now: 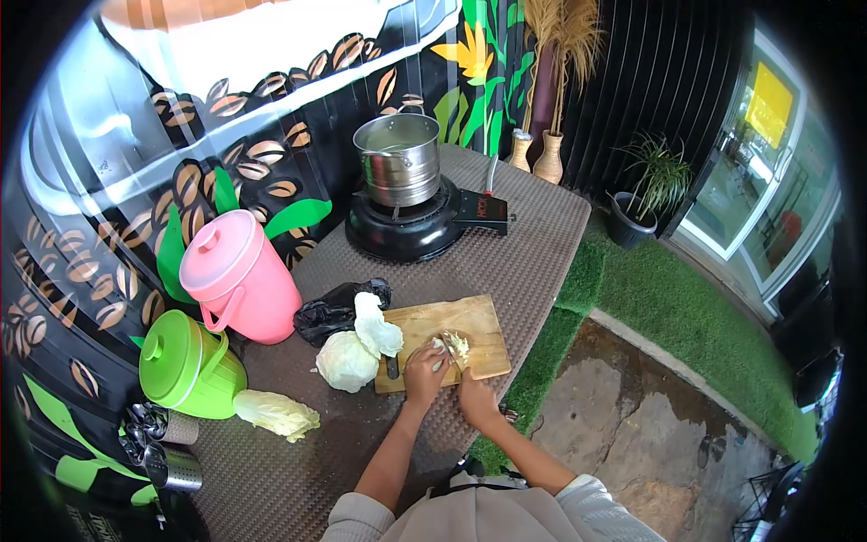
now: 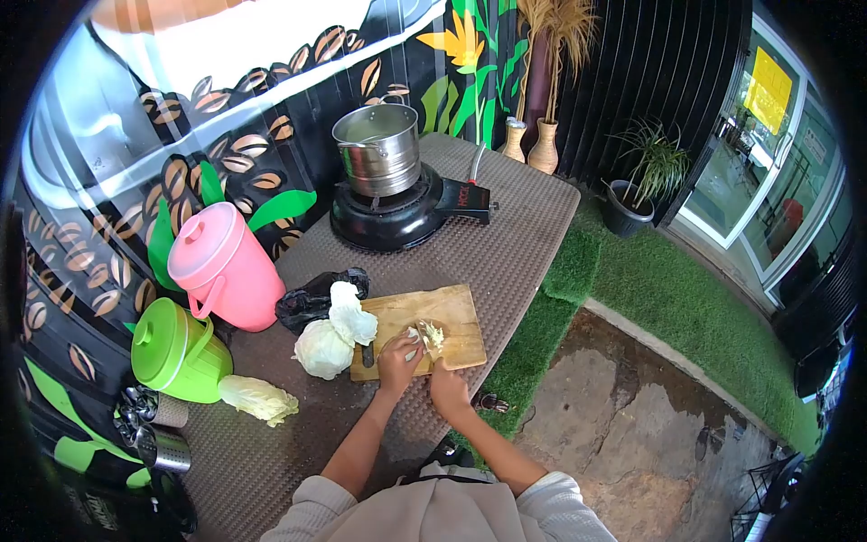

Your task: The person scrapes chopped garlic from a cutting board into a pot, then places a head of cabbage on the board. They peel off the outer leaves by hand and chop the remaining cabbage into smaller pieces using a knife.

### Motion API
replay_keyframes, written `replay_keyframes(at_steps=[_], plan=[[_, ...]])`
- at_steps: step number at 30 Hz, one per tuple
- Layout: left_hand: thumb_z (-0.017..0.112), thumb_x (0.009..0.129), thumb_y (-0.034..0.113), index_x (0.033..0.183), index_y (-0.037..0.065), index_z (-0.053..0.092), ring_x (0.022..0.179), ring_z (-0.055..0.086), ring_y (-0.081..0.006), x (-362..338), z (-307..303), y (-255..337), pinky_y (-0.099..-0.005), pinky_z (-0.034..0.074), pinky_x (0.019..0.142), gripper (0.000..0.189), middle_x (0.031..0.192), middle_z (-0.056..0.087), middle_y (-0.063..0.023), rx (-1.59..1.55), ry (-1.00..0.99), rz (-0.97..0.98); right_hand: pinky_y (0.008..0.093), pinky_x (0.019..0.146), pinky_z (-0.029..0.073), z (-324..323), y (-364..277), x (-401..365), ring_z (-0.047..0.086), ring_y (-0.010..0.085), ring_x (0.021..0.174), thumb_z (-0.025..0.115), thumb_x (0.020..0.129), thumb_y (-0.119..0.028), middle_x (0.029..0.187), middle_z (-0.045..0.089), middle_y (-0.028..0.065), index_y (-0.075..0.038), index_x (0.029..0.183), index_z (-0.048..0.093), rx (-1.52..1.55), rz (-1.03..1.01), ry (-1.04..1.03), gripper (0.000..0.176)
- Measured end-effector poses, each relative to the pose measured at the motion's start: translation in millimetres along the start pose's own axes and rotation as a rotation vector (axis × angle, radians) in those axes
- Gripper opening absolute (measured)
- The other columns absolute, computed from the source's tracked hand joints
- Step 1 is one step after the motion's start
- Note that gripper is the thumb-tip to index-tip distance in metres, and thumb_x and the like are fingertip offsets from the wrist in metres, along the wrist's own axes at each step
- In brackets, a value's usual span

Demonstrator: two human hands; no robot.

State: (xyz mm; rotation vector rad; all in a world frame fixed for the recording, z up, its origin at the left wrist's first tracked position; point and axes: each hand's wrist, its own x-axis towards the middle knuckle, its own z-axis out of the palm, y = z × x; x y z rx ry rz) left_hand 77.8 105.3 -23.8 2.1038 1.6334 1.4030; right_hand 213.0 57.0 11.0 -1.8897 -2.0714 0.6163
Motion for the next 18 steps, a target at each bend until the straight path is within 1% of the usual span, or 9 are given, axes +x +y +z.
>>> replay_keyframes(at_steps=[4, 6, 10, 12, 16, 18], plan=[[0.074, 0.076, 0.011, 0.082, 0.004, 0.074, 0.105, 0.063, -0.0254, -1, 0, -1, -0.0389, 0.05, 0.088, 0.009, 0.095, 0.07, -0.0092, -0.008, 0.004, -0.003, 0.0506, 0.064, 0.054, 2, -1, 7, 0.066, 0.0451, 0.076, 0.053, 0.084, -0.006, 0.083, 0.065, 0.0287, 0.007, 0.104, 0.044, 0.004, 0.028, 0.002, 0.026], [0.072, 0.076, 0.01, 0.083, 0.004, 0.073, 0.105, 0.062, -0.0274, -1, 0, 1, -0.0396, 0.049, 0.09, 0.009, 0.094, 0.069, -0.009, -0.017, -0.005, -0.042, 0.051, 0.064, 0.054, -11, 5, 15, 0.066, 0.0447, 0.076, 0.048, 0.087, -0.008, 0.083, 0.064, 0.0305, 0.006, 0.106, 0.042, -0.079, -0.101, -0.093, 0.024], [0.072, 0.076, 0.01, 0.083, 0.004, 0.073, 0.106, 0.062, -0.0273, 1, -1, 2, -0.0397, 0.048, 0.09, 0.01, 0.094, 0.069, -0.009, -0.028, -0.008, -0.028, 0.0508, 0.062, 0.054, -15, 0, -2, 0.067, 0.0439, 0.075, 0.045, 0.09, -0.011, 0.079, 0.063, 0.0317, 0.005, 0.104, 0.043, -0.077, -0.095, -0.048, 0.021], [0.074, 0.075, 0.009, 0.082, 0.003, 0.074, 0.103, 0.064, -0.0262, 0, 0, 1, -0.0385, 0.05, 0.087, 0.009, 0.094, 0.07, -0.0095, -0.009, 0.004, -0.015, 0.0506, 0.063, 0.054, -3, -6, -13, 0.066, 0.044, 0.076, 0.047, 0.089, -0.01, 0.078, 0.063, 0.031, 0.005, 0.1, 0.044, -0.002, 0.046, -0.009, 0.019], [0.074, 0.075, 0.009, 0.082, 0.002, 0.073, 0.103, 0.064, -0.0264, 1, 0, -2, -0.0381, 0.05, 0.087, 0.009, 0.093, 0.07, -0.0101, -0.012, -0.003, 0.0, 0.0515, 0.067, 0.054, 11, -6, -3, 0.065, 0.0458, 0.079, 0.047, 0.089, -0.011, 0.079, 0.064, 0.0308, 0.005, 0.1, 0.044, -0.034, 0.069, 0.0, 0.019], [0.074, 0.075, 0.009, 0.081, 0.002, 0.073, 0.103, 0.064, -0.0267, -1, -1, 1, -0.0375, 0.05, 0.087, 0.009, 0.093, 0.07, -0.0103, -0.023, 0.008, -0.023, 0.0515, 0.068, 0.054, 3, 0, 15, 0.065, 0.046, 0.079, 0.047, 0.089, -0.011, 0.082, 0.064, 0.0304, 0.005, 0.102, 0.043, 0.017, 0.046, -0.07, 0.021]])
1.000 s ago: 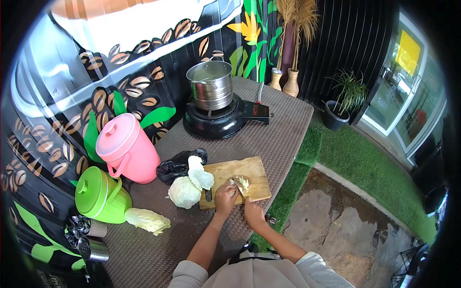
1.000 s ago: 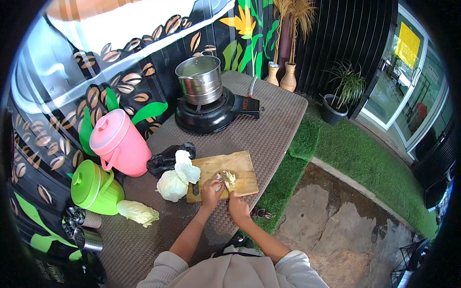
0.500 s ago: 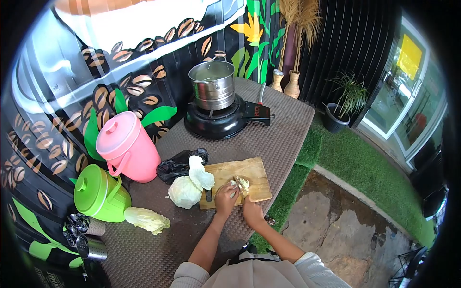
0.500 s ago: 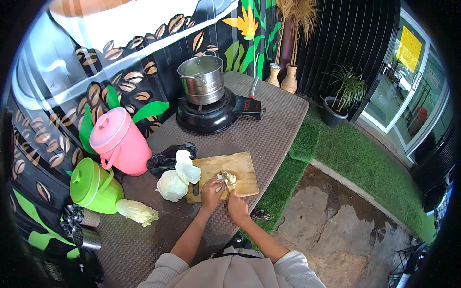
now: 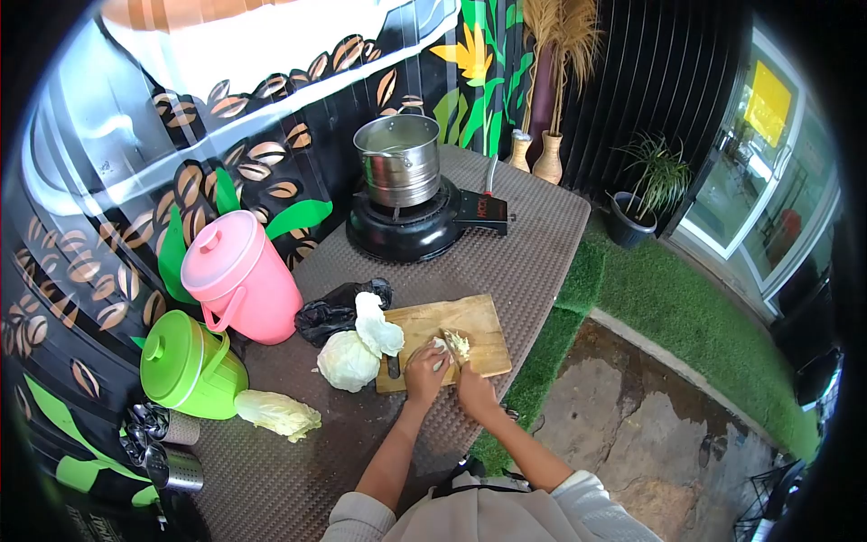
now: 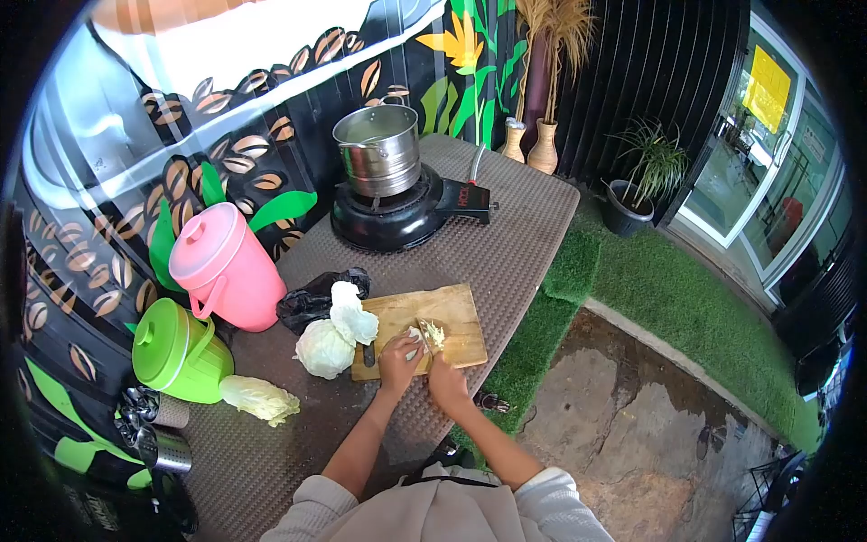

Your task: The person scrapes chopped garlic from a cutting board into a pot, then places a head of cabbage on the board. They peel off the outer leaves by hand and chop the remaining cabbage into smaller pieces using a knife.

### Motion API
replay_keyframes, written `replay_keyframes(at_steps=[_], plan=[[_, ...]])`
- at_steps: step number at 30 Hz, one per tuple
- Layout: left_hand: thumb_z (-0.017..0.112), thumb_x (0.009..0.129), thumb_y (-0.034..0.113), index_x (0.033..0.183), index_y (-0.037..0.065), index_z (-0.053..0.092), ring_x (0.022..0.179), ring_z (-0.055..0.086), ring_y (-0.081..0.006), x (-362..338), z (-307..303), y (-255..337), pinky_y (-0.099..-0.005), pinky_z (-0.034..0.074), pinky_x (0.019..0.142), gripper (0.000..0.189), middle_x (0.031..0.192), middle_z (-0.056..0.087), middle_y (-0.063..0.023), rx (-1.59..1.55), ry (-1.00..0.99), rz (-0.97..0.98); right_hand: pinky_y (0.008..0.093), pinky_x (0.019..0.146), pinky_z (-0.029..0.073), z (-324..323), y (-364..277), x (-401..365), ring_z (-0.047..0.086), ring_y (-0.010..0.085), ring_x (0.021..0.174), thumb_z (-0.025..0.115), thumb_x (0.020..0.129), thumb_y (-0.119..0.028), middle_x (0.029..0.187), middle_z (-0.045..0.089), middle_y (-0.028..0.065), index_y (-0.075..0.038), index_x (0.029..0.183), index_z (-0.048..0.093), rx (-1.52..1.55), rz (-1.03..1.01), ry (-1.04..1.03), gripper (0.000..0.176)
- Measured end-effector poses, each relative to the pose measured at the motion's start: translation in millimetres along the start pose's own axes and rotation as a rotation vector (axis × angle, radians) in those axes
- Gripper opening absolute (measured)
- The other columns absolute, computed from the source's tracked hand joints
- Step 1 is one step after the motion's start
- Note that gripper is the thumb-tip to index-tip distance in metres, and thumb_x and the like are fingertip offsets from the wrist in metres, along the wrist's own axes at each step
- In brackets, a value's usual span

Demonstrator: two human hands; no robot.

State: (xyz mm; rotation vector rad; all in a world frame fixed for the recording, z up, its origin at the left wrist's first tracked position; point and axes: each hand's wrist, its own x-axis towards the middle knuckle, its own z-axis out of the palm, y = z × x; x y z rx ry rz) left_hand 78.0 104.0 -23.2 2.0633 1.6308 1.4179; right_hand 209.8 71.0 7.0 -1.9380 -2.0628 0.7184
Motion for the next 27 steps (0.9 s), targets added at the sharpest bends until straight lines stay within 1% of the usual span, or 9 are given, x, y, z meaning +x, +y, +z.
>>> replay_keyframes(at_steps=[1, 3, 7, 9, 10, 14, 17, 22, 27], plan=[[0.074, 0.075, 0.009, 0.081, 0.002, 0.073, 0.103, 0.064, -0.0267, 0, 0, 2, -0.0375, 0.05, 0.087, 0.009, 0.093, 0.07, -0.0103, -0.002, -0.002, 0.001, 0.0515, 0.068, 0.054, -6, 3, 2, 0.065, 0.046, 0.079, 0.047, 0.089, -0.011, 0.082, 0.064, 0.0304, 0.005, 0.102, 0.043, 0.0, 0.003, 0.001, 0.021], [0.074, 0.075, 0.009, 0.082, 0.002, 0.073, 0.103, 0.064, -0.0269, 2, -1, 2, -0.0374, 0.05, 0.087, 0.009, 0.093, 0.07, -0.0101, -0.006, 0.008, 0.01, 0.0506, 0.065, 0.055, -15, 5, 5, 0.066, 0.0453, 0.074, 0.049, 0.089, -0.011, 0.082, 0.065, 0.0294, 0.005, 0.102, 0.043, -0.058, -0.127, -0.003, 0.021], [0.074, 0.076, 0.01, 0.082, 0.003, 0.073, 0.105, 0.064, -0.0266, 1, 2, -3, -0.0373, 0.05, 0.087, 0.009, 0.093, 0.07, -0.0098, -0.002, 0.001, -0.013, 0.0502, 0.063, 0.055, -3, 0, -18, 0.066, 0.0451, 0.073, 0.05, 0.089, -0.011, 0.082, 0.065, 0.0279, 0.005, 0.102, 0.043, -0.161, -0.129, 0.058, 0.022], [0.074, 0.076, 0.011, 0.082, 0.003, 0.074, 0.107, 0.063, -0.0259, 0, 2, -6, -0.037, 0.05, 0.087, 0.009, 0.093, 0.07, -0.0097, -0.009, -0.021, -0.002, 0.0509, 0.065, 0.055, 11, -5, -21, 0.066, 0.0456, 0.075, 0.049, 0.089, -0.012, 0.082, 0.065, 0.0279, 0.005, 0.102, 0.043, -0.086, -0.044, 0.116, 0.022], [0.074, 0.076, 0.011, 0.082, 0.003, 0.074, 0.107, 0.063, -0.0259, 0, 2, -6, -0.037, 0.05, 0.087, 0.009, 0.093, 0.07, -0.0097, -0.009, -0.02, -0.004, 0.052, 0.065, 0.054, 11, -6, -17, 0.066, 0.0457, 0.077, 0.049, 0.089, -0.011, 0.082, 0.065, 0.0283, 0.006, 0.103, 0.043, -0.079, -0.001, 0.059, 0.022], [0.074, 0.076, 0.009, 0.081, 0.003, 0.073, 0.106, 0.063, -0.0255, -1, -1, -3, -0.0364, 0.051, 0.087, 0.008, 0.094, 0.07, -0.0097, -0.056, -0.017, -0.043, 0.0528, 0.065, 0.054, -6, -5, 1, 0.066, 0.046, 0.076, 0.048, 0.089, -0.01, 0.082, 0.065, 0.0286, 0.006, 0.104, 0.043, -0.005, -0.004, 0.036, 0.022], [0.074, 0.075, 0.008, 0.082, 0.003, 0.073, 0.106, 0.064, -0.0257, 2, 0, -2, -0.0362, 0.051, 0.087, 0.008, 0.094, 0.071, -0.0095, -0.071, -0.017, -0.061, 0.0537, 0.066, 0.054, -15, -3, 2, 0.066, 0.0456, 0.077, 0.046, 0.09, -0.01, 0.081, 0.065, 0.0292, 0.005, 0.104, 0.044, -0.057, -0.094, -0.017, 0.02], [0.074, 0.075, 0.008, 0.084, 0.004, 0.074, 0.106, 0.063, -0.0263, -1, 2, -10, -0.0367, 0.051, 0.088, 0.01, 0.095, 0.071, -0.0095, -0.094, -0.038, -0.055, 0.0536, 0.07, 0.053, 8, -11, -19, 0.065, 0.0466, 0.078, 0.047, 0.09, -0.013, 0.082, 0.064, 0.0316, 0.005, 0.104, 0.044, -0.008, 0.024, 0.062, 0.023], [0.073, 0.076, 0.008, 0.082, 0.003, 0.073, 0.106, 0.063, -0.0252, 1, 1, -10, -0.0365, 0.05, 0.087, 0.008, 0.094, 0.071, -0.0084, -0.111, -0.045, -0.061, 0.0526, 0.07, 0.054, -1, -7, 10, 0.066, 0.0446, 0.077, 0.049, 0.089, -0.015, 0.082, 0.064, 0.0307, 0.005, 0.103, 0.045, -0.006, 0.003, 0.031, 0.025]])
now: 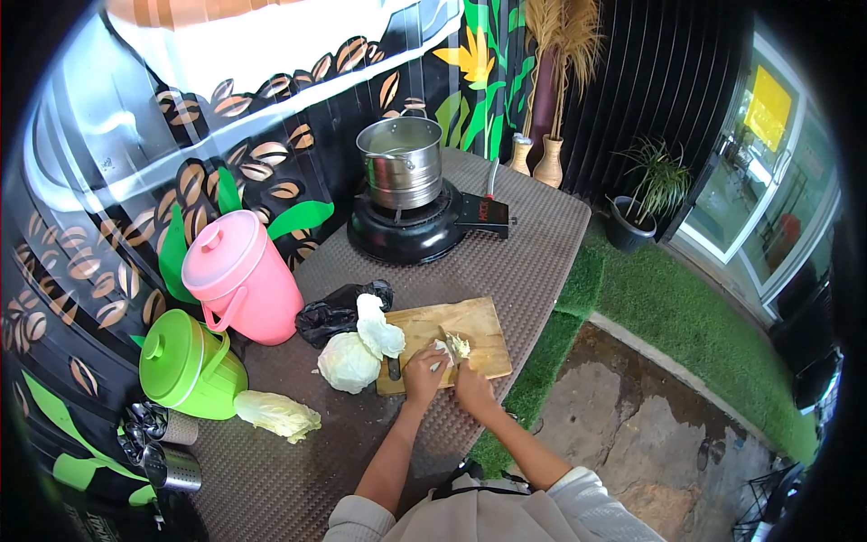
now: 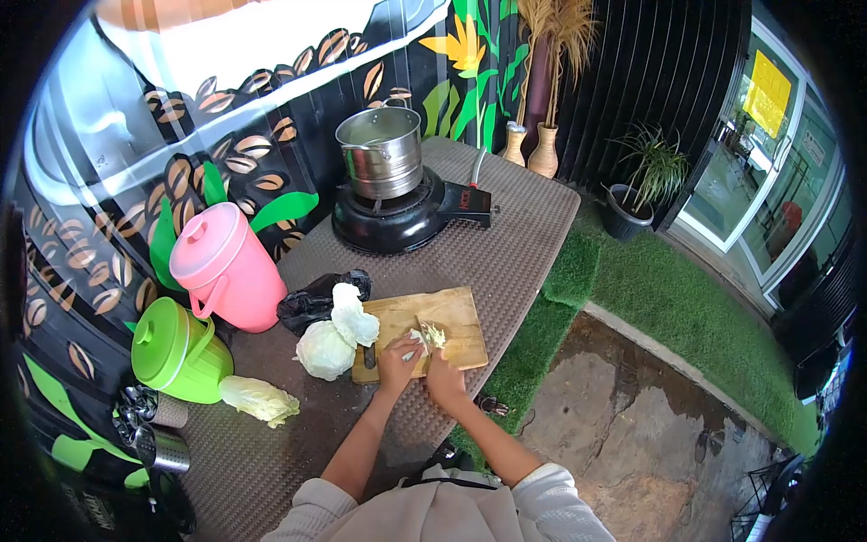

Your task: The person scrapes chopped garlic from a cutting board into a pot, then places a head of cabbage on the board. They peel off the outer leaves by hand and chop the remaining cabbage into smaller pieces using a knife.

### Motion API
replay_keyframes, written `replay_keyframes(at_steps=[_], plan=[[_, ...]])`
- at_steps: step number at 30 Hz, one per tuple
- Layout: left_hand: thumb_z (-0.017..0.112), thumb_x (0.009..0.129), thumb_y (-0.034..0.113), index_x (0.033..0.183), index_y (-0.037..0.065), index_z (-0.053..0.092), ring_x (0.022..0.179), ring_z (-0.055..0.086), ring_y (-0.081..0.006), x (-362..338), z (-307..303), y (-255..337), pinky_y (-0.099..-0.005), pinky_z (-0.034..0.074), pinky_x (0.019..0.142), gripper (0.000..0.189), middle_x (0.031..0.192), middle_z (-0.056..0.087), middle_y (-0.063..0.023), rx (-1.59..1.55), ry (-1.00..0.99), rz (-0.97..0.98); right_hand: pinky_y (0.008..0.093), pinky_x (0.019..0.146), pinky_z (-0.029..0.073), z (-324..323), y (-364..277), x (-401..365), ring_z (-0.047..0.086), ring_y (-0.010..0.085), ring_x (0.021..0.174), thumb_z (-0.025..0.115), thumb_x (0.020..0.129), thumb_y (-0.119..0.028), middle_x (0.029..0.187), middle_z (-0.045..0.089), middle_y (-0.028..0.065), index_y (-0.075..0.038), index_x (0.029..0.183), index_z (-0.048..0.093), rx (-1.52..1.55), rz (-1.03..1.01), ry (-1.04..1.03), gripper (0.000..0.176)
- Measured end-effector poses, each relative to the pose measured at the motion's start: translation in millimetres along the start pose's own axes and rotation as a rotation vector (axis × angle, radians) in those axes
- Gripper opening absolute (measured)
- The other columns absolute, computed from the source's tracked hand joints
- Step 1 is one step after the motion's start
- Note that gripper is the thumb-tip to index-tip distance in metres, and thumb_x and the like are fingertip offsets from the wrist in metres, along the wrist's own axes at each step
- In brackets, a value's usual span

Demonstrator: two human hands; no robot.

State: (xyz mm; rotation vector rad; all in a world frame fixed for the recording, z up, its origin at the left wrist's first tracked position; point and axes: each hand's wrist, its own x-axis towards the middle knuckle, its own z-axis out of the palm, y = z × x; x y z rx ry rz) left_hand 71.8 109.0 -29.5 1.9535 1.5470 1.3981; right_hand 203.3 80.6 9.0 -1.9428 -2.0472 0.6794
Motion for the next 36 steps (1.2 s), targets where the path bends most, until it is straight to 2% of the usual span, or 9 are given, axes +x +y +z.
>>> replay_keyframes(at_steps=[5, 11, 13, 16, 26, 27, 29, 33, 36], plan=[[0.073, 0.076, 0.008, 0.085, 0.003, 0.073, 0.106, 0.063, -0.0267, -1, 0, 0, -0.0374, 0.05, 0.088, 0.01, 0.096, 0.071, -0.0091, -0.016, -0.007, -0.006, 0.0526, 0.07, 0.055, -14, 1, -6, 0.067, 0.0429, 0.077, 0.049, 0.09, -0.016, 0.081, 0.064, 0.0305, 0.005, 0.104, 0.045, -0.055, -0.109, -0.038, 0.025], [0.071, 0.077, 0.008, 0.083, 0.003, 0.073, 0.106, 0.063, -0.0264, -1, 1, -6, -0.0367, 0.05, 0.087, 0.008, 0.094, 0.071, -0.0081, -0.01, -0.013, -0.009, 0.0496, 0.064, 0.056, 19, -1, -21, 0.067, 0.0435, 0.074, 0.049, 0.089, -0.013, 0.079, 0.065, 0.0288, 0.005, 0.104, 0.044, -0.014, 0.012, 0.074, 0.025], [0.071, 0.077, 0.008, 0.083, 0.003, 0.073, 0.106, 0.063, -0.0266, -1, 0, -4, -0.0367, 0.05, 0.088, 0.008, 0.094, 0.071, -0.0084, -0.028, -0.026, -0.016, 0.0449, 0.059, 0.057, 11, -2, -16, 0.069, 0.0379, 0.072, 0.046, 0.09, -0.01, 0.077, 0.067, 0.0238, 0.004, 0.104, 0.046, -0.169, -0.056, 0.091, 0.02], [0.071, 0.078, 0.009, 0.082, 0.003, 0.073, 0.106, 0.063, -0.0266, -1, 2, -2, -0.0371, 0.05, 0.089, 0.007, 0.095, 0.071, -0.009, -0.031, -0.007, -0.033, 0.0485, 0.061, 0.056, -7, 7, -5, 0.067, 0.0439, 0.074, 0.05, 0.088, -0.011, 0.078, 0.065, 0.0277, 0.006, 0.102, 0.043, -0.117, -0.122, -0.004, 0.023], [0.071, 0.078, 0.01, 0.084, 0.004, 0.074, 0.106, 0.063, -0.0266, -1, 1, -8, -0.0377, 0.05, 0.09, 0.009, 0.095, 0.071, -0.01, -0.02, -0.025, -0.018, 0.0446, 0.063, 0.057, 6, -6, -8, 0.069, 0.0365, 0.075, 0.049, 0.089, -0.011, 0.08, 0.067, 0.0242, 0.003, 0.103, 0.047, -0.116, -0.034, 0.089, 0.02], [0.071, 0.078, 0.01, 0.085, 0.003, 0.073, 0.106, 0.063, -0.0267, -1, -1, -4, -0.0376, 0.05, 0.09, 0.009, 0.095, 0.071, -0.01, -0.036, -0.034, -0.03, 0.0446, 0.063, 0.057, 2, -5, -2, 0.069, 0.0365, 0.075, 0.049, 0.089, -0.011, 0.08, 0.067, 0.0242, 0.003, 0.103, 0.047, -0.113, -0.028, 0.088, 0.02], [0.071, 0.078, 0.009, 0.085, 0.003, 0.073, 0.106, 0.063, -0.0269, 0, 0, -5, -0.0379, 0.05, 0.09, 0.009, 0.096, 0.071, -0.0099, -0.031, -0.038, -0.023, 0.0544, 0.069, 0.053, -10, 2, 11, 0.067, 0.0417, 0.081, 0.048, 0.09, -0.015, 0.08, 0.066, 0.0257, 0.004, 0.104, 0.046, -0.084, -0.125, 0.008, 0.024], [0.071, 0.078, 0.008, 0.085, 0.003, 0.073, 0.105, 0.063, -0.0273, 0, -3, -3, -0.039, 0.049, 0.09, 0.009, 0.096, 0.071, -0.0099, -0.026, -0.039, 0.004, 0.0552, 0.068, 0.053, -12, -1, -7, 0.067, 0.0411, 0.079, 0.049, 0.09, -0.016, 0.08, 0.066, 0.025, 0.004, 0.104, 0.046, -0.119, -0.166, -0.019, 0.025], [0.069, 0.079, 0.008, 0.085, 0.003, 0.073, 0.106, 0.063, -0.0272, -1, 0, -8, -0.0397, 0.049, 0.091, 0.009, 0.096, 0.071, -0.0094, -0.032, -0.025, -0.01, 0.0524, 0.069, 0.054, 9, -6, -15, 0.067, 0.0415, 0.079, 0.05, 0.089, -0.015, 0.081, 0.066, 0.0261, 0.005, 0.103, 0.046, -0.184, -0.044, 0.063, 0.025]])
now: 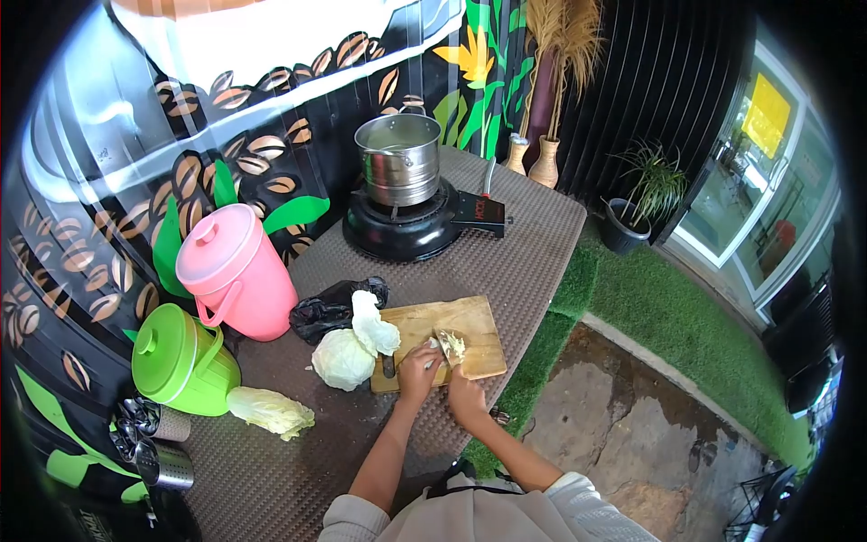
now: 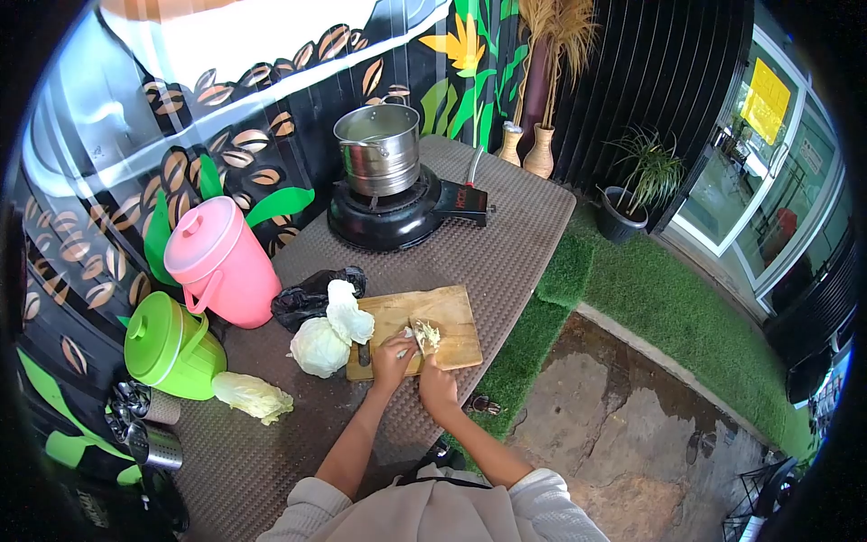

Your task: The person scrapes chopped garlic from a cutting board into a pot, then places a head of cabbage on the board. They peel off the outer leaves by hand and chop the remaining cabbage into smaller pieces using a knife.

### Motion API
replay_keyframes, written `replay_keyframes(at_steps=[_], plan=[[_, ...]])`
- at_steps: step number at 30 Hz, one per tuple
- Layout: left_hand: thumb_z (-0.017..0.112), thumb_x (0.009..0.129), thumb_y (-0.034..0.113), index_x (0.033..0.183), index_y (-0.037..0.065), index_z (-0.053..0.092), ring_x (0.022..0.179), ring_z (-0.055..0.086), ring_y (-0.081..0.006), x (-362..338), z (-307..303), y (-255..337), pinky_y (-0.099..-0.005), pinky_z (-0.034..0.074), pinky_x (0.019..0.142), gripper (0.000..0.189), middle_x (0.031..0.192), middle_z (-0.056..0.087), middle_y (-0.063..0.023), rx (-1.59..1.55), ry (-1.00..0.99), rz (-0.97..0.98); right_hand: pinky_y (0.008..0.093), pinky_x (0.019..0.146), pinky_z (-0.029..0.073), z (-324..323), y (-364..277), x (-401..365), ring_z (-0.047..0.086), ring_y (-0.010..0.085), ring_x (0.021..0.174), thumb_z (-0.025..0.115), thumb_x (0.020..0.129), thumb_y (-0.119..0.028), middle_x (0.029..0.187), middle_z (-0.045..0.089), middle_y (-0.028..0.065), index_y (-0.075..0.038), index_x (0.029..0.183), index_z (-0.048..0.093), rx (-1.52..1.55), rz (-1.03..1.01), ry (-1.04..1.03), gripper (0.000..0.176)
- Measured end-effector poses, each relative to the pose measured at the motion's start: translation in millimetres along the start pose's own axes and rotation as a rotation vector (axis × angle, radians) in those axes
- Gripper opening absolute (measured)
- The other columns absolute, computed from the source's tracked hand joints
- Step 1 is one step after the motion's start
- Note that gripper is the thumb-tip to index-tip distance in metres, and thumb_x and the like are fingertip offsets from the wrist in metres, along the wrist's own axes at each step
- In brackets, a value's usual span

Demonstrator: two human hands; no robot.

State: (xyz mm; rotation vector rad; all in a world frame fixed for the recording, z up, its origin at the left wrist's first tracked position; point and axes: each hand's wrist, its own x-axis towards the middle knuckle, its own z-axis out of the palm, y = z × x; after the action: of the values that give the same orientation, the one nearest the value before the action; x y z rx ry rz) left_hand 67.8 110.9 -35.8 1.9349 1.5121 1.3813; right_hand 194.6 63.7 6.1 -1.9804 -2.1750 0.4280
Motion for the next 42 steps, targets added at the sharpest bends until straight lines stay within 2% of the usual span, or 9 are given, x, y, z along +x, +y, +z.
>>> replay_keyframes(at_steps=[9, 12, 17, 21, 26, 33, 35, 38, 42], plan=[[0.071, 0.078, 0.008, 0.085, 0.004, 0.074, 0.106, 0.063, -0.0275, 1, -2, 5, -0.039, 0.049, 0.091, 0.008, 0.096, 0.071, -0.0096, -0.022, 0.002, -0.016, 0.0475, 0.062, 0.056, -13, 6, 13, 0.068, 0.0376, 0.076, 0.054, 0.086, -0.01, 0.078, 0.065, 0.0263, 0.004, 0.099, 0.047, 0.091, -0.091, -0.04, 0.02], [0.07, 0.078, 0.008, 0.086, 0.004, 0.074, 0.106, 0.063, -0.0275, 0, -1, 2, -0.0392, 0.049, 0.091, 0.009, 0.095, 0.071, -0.0093, 0.033, -0.001, 0.034, 0.0461, 0.062, 0.057, 5, 2, 4, 0.069, 0.039, 0.075, 0.053, 0.086, -0.009, 0.081, 0.067, 0.0241, 0.003, 0.108, 0.046, 0.018, 0.002, 0.08, 0.026], [0.07, 0.078, 0.008, 0.085, 0.003, 0.073, 0.105, 0.063, -0.0279, -2, 0, 2, -0.0397, 0.049, 0.091, 0.008, 0.095, 0.071, -0.0105, 0.007, 0.004, 0.037, 0.0465, 0.068, 0.056, -14, 4, 23, 0.068, 0.0413, 0.081, 0.054, 0.086, -0.011, 0.084, 0.065, 0.029, 0.005, 0.104, 0.046, 0.063, -0.056, -0.079, 0.025], [0.07, 0.078, 0.007, 0.084, 0.002, 0.073, 0.106, 0.063, -0.0283, 1, -6, 13, -0.0404, 0.049, 0.092, 0.008, 0.095, 0.071, -0.0119, -0.022, 0.003, 0.02, 0.0471, 0.069, 0.056, -29, 0, 12, 0.068, 0.0408, 0.081, 0.053, 0.086, -0.01, 0.084, 0.065, 0.0278, 0.004, 0.101, 0.046, 0.057, -0.085, -0.1, 0.022], [0.069, 0.079, 0.007, 0.085, 0.002, 0.073, 0.108, 0.062, -0.0285, 0, -1, 2, -0.0396, 0.048, 0.092, 0.01, 0.097, 0.071, -0.0123, 0.01, -0.006, 0.057, 0.0486, 0.07, 0.055, -2, -12, 2, 0.067, 0.0433, 0.08, 0.052, 0.086, -0.008, 0.084, 0.066, 0.0258, 0.006, 0.103, 0.047, 0.083, 0.091, -0.005, 0.024], [0.069, 0.08, 0.009, 0.089, 0.001, 0.073, 0.11, 0.061, -0.0287, 0, -4, 7, -0.0389, 0.047, 0.094, 0.012, 0.098, 0.07, -0.0131, -0.016, -0.027, -0.023, 0.0479, 0.068, 0.056, -17, 7, 20, 0.068, 0.0396, 0.079, 0.051, 0.087, -0.01, 0.079, 0.066, 0.0247, 0.004, 0.103, 0.047, 0.047, -0.082, -0.039, 0.021], [0.069, 0.08, 0.009, 0.089, 0.001, 0.073, 0.11, 0.061, -0.0288, -1, -3, 6, -0.0389, 0.047, 0.094, 0.012, 0.099, 0.07, -0.0132, -0.002, -0.037, -0.029, 0.0444, 0.061, 0.057, -2, 9, 3, 0.07, 0.0334, 0.071, 0.054, 0.088, -0.018, 0.078, 0.068, 0.0209, -0.001, 0.1, 0.048, -0.124, -0.114, 0.045, 0.021], [0.069, 0.08, 0.009, 0.089, 0.001, 0.073, 0.109, 0.061, -0.0292, 0, -2, 0, -0.039, 0.047, 0.095, 0.012, 0.099, 0.07, -0.0133, 0.012, -0.029, 0.011, 0.0433, 0.058, 0.057, 22, 0, -10, 0.07, 0.0336, 0.068, 0.053, 0.088, -0.017, 0.078, 0.068, 0.0205, -0.002, 0.102, 0.049, -0.015, 0.044, 0.136, 0.02], [0.068, 0.081, 0.009, 0.09, 0.001, 0.073, 0.11, 0.061, -0.0299, -2, 0, -4, -0.0391, 0.048, 0.094, 0.013, 0.099, 0.07, -0.0134, -0.017, -0.01, 0.052, 0.0433, 0.056, 0.057, 23, 9, 19, 0.069, 0.0348, 0.067, 0.052, 0.09, -0.016, 0.078, 0.068, 0.0211, -0.001, 0.101, 0.049, 0.016, -0.025, 0.133, 0.019]])
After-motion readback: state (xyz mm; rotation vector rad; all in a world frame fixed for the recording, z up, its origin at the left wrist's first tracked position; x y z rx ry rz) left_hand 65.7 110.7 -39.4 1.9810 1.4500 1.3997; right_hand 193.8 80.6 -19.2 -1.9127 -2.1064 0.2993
